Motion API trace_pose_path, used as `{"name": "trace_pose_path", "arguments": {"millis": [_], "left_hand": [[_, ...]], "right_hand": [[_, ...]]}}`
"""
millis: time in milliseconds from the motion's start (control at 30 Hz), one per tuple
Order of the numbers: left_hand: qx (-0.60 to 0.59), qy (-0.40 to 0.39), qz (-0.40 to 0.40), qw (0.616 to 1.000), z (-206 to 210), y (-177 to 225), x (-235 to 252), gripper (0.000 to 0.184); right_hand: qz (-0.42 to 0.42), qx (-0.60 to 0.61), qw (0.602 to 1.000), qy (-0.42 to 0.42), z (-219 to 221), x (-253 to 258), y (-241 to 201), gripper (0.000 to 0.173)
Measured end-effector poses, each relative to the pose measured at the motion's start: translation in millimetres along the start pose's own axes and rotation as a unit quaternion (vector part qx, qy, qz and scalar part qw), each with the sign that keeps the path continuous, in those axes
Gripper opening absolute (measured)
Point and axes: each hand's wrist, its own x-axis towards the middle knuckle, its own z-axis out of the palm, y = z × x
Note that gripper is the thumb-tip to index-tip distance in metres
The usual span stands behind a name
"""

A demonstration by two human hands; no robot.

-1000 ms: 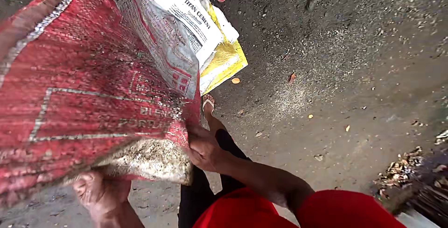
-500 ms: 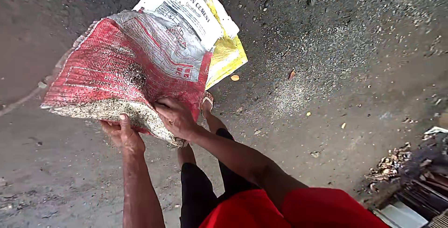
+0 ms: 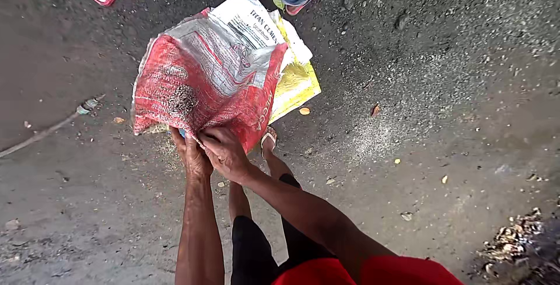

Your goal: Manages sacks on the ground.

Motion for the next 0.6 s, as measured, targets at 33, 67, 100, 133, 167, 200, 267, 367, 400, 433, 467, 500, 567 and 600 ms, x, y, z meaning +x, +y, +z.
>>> {"name": "trace_pose_path", "arguments": {"millis": [33, 67, 100, 133, 167, 200, 267, 367, 400, 433, 467, 500, 567, 600], "left_hand": [[0.005, -0.009, 0.014, 1.0, 2.5, 2.3, 2.5, 0.115], [0.018, -0.017, 0.022, 0.999, 2.2, 2.1, 5.5, 0.113], [0.035, -0.018, 0.024, 0.999, -1.5, -1.4, 10.4, 0.111], [0.056, -0.011, 0.019, 0.998, -8.3, -8.0, 17.1, 0.108], [0.091, 0.004, 0.008, 0.996, -17.2, -16.5, 25.1, 0.105], [0.141, 0.032, -0.01, 0.989, -27.2, -26.2, 32.8, 0.103], [0.251, 0.101, -0.057, 0.961, -49.4, -44.3, 43.6, 0.097], [0.298, 0.169, -0.154, 0.927, -82.4, -64.4, 33.8, 0.088], [0.298, 0.158, -0.176, 0.925, -94.7, -71.5, 20.1, 0.082], [0.314, 0.127, -0.19, 0.921, -106.5, -78.0, 1.9, 0.076], [0.345, 0.085, -0.2, 0.913, -115.9, -82.1, -16.8, 0.072], [0.378, 0.04, -0.212, 0.9, -123.1, -83.9, -35.9, 0.069], [0.426, -0.018, -0.261, 0.866, -135.2, -83.3, -78.5, 0.064], [0.432, -0.03, -0.288, 0.854, -142.6, -82.9, -99.3, 0.063]], "right_hand": [[0.003, -0.002, 1.0, 0.01, 1.1, 1.3, -1.8, 0.025], [0.01, -0.001, 1.0, 0.016, 3.6, 2.0, -1.1, 0.025], [0.017, 0.004, 1.0, 0.018, 8.2, 2.7, 2.7, 0.026], [0.025, 0.009, 1.0, 0.014, 14.7, 3.6, 9.7, 0.027], [0.036, 0.01, 0.999, -0.003, 22.0, 4.6, 19.9, 0.029], [0.053, 0.003, 0.998, -0.033, 29.7, 4.8, 32.8, 0.033], [0.124, -0.038, 0.983, -0.129, 39.9, 3.0, 58.9, 0.051], [0.209, -0.063, 0.951, -0.22, 37.0, -6.4, 81.1, 0.06], [0.223, -0.055, 0.944, -0.237, 28.2, -14.3, 84.2, 0.053], [0.238, -0.052, 0.935, -0.257, 15.9, -25.5, 88.5, 0.046], [0.258, -0.058, 0.922, -0.283, 0.2, -36.5, 95.1, 0.041], [0.282, -0.071, 0.906, -0.306, -18.1, -47.6, 104.4, 0.038], [0.357, -0.111, 0.869, -0.324, -57.2, -80.8, 130.7, 0.037], [0.406, -0.131, 0.846, -0.318, -79.9, -98.2, 140.1, 0.037]]}}
